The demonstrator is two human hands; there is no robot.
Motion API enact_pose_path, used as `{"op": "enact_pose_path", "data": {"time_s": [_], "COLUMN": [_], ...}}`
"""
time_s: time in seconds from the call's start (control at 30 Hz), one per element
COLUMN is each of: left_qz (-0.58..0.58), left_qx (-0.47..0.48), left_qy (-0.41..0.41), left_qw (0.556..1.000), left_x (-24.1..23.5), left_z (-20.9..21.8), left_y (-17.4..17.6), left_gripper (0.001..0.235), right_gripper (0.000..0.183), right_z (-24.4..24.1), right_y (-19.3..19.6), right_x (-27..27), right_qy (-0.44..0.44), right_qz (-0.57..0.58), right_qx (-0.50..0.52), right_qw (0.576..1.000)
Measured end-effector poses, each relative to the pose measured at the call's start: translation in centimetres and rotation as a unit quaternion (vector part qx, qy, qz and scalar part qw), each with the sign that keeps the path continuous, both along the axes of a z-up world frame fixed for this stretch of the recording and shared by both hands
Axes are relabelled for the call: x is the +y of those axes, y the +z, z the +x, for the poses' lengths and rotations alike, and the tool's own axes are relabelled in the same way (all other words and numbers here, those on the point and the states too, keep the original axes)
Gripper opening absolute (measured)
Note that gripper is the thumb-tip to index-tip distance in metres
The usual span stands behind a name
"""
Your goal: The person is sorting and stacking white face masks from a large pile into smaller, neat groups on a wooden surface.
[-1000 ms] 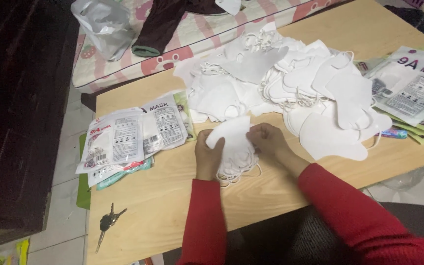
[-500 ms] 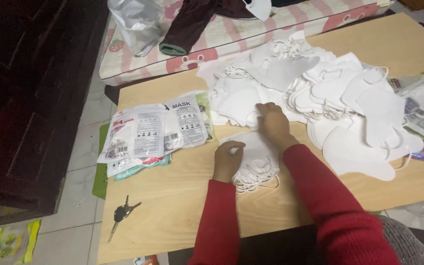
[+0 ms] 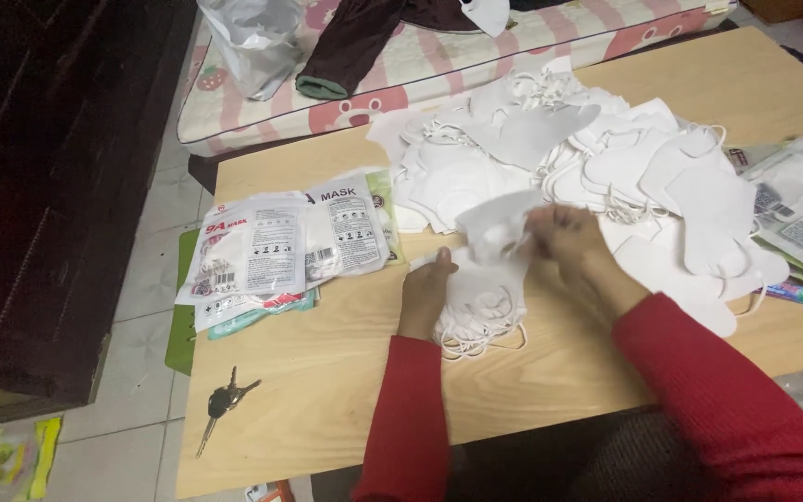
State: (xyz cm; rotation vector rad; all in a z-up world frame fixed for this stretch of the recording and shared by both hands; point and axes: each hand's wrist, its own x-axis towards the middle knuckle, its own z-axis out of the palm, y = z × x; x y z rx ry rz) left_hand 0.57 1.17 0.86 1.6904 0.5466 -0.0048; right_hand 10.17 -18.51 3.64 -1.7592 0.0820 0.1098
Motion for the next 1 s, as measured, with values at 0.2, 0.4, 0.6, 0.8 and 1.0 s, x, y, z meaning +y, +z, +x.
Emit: {"op": "enact_pose_path", "data": {"time_s": [0.2,0.4,0.6,0.8,1.0], "left_qz": [-0.012,0.003,0.003,0.030,0.031], "left_qx": [0.039,0.058,0.029,0.028,0.022], "left_qy": [0.009,-0.005,0.012,-0.003,-0.002], "left_qw": [0.999,0.998,1.000,0.999,0.999], "left_x": [-0.2,0.3,0.3,-0.2,-0.2], "left_z": [0.1,0.3,0.7,0.2,0.1], "left_y": [-1.1,-0.9,-3.5,-1.7,-1.5], "left_gripper": [0.068,0.081,0.054,0.053,0.052], "right_gripper": [0.017,0.018,0.022,0.025,0.035], "right_z": [-6.1,-7.7,-6.5,-1.8,3.4], "right_y": [1.9,2.7,2.0,1.0,-1.2], "right_x": [-1.5,-2.2,-2.3,-0.6,5.0], "right_qy": [0.100,0.229,0.296,0.175,0.150], "right_qz": [0.103,0.068,-0.083,-0.320,-0.392], "right_qx": [0.152,0.154,0.135,-0.197,-0.181], "right_qw": [0.978,0.959,0.942,0.910,0.890]}}
